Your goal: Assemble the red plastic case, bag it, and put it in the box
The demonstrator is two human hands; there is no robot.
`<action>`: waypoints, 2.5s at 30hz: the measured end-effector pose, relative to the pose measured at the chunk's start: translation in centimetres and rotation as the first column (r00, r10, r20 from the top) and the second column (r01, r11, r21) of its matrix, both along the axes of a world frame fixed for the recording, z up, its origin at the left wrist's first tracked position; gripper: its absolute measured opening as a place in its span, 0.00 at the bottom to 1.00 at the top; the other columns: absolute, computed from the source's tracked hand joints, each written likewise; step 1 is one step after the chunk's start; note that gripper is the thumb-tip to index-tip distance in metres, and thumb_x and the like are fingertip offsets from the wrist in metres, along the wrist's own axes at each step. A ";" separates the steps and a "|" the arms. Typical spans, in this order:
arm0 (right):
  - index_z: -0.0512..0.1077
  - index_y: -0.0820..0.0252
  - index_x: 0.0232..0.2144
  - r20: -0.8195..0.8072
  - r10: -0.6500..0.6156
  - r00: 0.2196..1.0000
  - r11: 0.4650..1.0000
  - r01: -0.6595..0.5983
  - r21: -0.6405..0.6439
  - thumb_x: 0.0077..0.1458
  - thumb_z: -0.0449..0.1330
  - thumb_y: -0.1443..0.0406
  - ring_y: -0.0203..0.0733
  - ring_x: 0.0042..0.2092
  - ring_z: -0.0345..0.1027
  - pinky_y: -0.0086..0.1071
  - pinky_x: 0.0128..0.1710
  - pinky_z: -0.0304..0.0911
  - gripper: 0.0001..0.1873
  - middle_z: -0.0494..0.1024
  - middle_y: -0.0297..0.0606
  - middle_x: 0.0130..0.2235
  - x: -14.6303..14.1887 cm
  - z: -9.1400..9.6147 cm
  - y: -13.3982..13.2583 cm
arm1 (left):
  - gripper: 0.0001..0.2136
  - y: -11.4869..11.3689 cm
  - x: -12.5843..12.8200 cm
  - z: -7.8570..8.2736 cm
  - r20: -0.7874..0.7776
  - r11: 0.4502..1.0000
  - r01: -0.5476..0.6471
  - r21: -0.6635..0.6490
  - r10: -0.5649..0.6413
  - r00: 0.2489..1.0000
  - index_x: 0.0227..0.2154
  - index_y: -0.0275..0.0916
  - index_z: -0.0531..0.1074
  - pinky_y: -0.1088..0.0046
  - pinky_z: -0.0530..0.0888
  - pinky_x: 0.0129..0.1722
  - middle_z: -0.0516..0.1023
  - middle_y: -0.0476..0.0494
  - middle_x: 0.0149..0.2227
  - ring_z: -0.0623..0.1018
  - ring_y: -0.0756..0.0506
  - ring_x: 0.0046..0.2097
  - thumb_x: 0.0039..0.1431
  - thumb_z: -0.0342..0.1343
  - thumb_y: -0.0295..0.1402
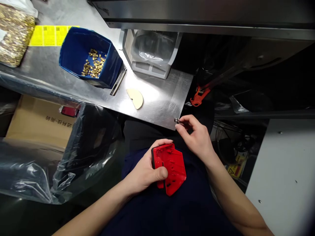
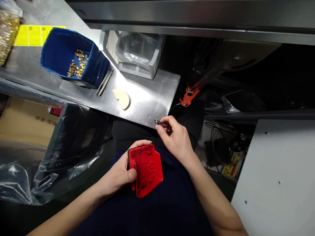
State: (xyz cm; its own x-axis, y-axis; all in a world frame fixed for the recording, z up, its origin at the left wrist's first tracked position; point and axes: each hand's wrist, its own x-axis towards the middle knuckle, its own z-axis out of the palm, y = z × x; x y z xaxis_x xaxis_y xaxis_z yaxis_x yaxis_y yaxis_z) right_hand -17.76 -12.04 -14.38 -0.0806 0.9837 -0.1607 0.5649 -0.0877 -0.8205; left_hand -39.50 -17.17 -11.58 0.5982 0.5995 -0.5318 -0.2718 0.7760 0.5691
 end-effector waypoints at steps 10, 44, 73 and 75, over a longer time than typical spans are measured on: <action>0.72 0.57 0.45 0.474 -0.023 0.880 0.993 -0.036 0.116 0.65 0.59 0.56 0.55 0.51 0.67 0.44 0.52 0.61 0.12 0.75 0.45 0.47 -5.0 -8.9 8.7 | 0.27 1.0 -1.3 1.3 -0.288 0.984 -0.047 0.172 0.096 0.953 0.59 0.46 0.63 0.64 0.70 0.53 0.67 0.40 0.61 0.70 0.37 0.58 0.63 0.63 0.49; 0.73 0.54 0.38 -0.085 0.152 0.985 0.986 -0.157 -0.062 0.73 0.50 0.52 0.43 0.40 0.72 0.34 0.42 0.66 0.18 0.77 0.37 0.38 -7.3 -0.7 3.2 | 0.18 0.9 -3.0 -2.3 -0.456 0.940 -0.242 0.239 0.329 0.827 0.54 0.46 0.70 0.67 0.72 0.48 0.76 0.45 0.50 0.76 0.41 0.48 0.64 0.61 0.42; 0.81 0.56 0.38 -0.444 0.210 0.871 0.838 -0.395 -0.378 0.69 0.58 0.54 0.42 0.38 0.74 0.33 0.40 0.66 0.16 0.82 0.34 0.37 -3.9 0.0 -3.8 | 0.13 0.1 -3.0 -4.4 -0.337 0.906 -0.112 0.408 0.263 0.904 0.49 0.45 0.82 0.52 0.67 0.66 0.62 0.40 0.71 0.71 0.32 0.64 0.64 0.63 0.39; 0.80 0.57 0.36 -0.400 0.233 0.886 0.843 -0.390 -0.371 0.68 0.58 0.54 0.41 0.36 0.72 0.32 0.37 0.64 0.16 0.81 0.33 0.34 -3.9 0.2 -3.9 | 0.10 0.2 -2.6 -4.3 -0.356 0.907 -0.124 0.403 0.281 0.891 0.45 0.43 0.84 0.53 0.67 0.66 0.68 0.39 0.67 0.72 0.32 0.63 0.66 0.62 0.39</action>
